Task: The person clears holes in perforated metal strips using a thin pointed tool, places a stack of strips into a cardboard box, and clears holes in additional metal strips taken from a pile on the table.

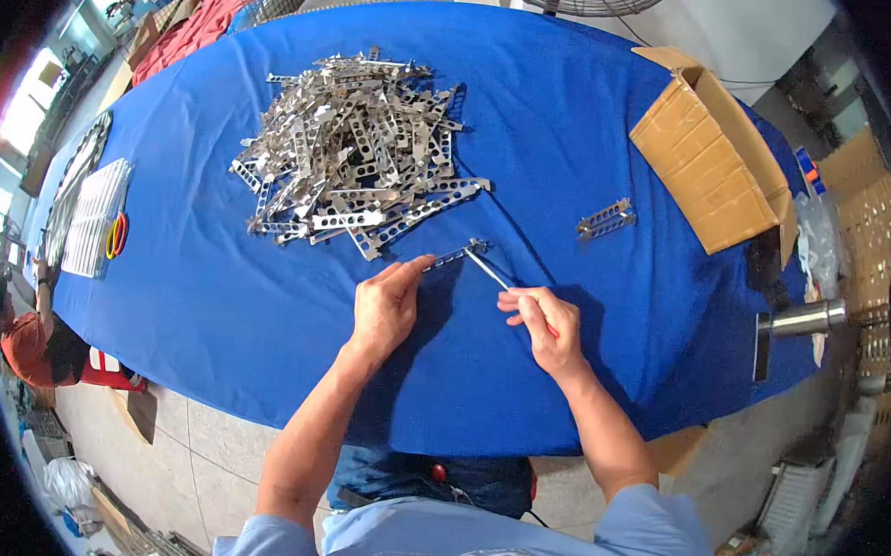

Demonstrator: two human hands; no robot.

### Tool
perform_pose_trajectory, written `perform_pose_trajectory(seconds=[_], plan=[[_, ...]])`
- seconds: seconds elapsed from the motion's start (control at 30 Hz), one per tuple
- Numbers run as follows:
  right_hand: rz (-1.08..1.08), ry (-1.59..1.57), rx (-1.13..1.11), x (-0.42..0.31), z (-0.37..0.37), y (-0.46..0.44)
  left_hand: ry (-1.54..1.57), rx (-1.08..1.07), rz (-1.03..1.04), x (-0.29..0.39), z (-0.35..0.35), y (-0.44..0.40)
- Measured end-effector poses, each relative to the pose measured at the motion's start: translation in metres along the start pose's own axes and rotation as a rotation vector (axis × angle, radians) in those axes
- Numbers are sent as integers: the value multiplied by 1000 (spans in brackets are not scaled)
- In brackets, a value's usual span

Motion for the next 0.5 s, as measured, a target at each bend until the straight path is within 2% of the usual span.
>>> perform_pose_trajectory(seconds=[0.17, 0.3, 0.43, 0.5], plan=[[-54, 5, 4, -9, 5, -2, -18, -8, -2, 2, -2, 0], [14, -18, 3, -1, -1, 0, 10, 6, 13, -1, 0, 0], [-62, 8, -4, -10, 5, -2, -22, -1, 20, 3, -2, 0], [-18, 21, 15, -9, 1, -1, 6, 12, 27, 2, 0, 1]])
Point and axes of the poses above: each hand's wrist, its own y-axis away from the middle knuckle, its own z-axis out of the palm, x = y × z, the point moved 10 cm from there along -y, towards the middle knuckle, and after that the axes turned 2 degrees about -z, right-handed, at the moved point
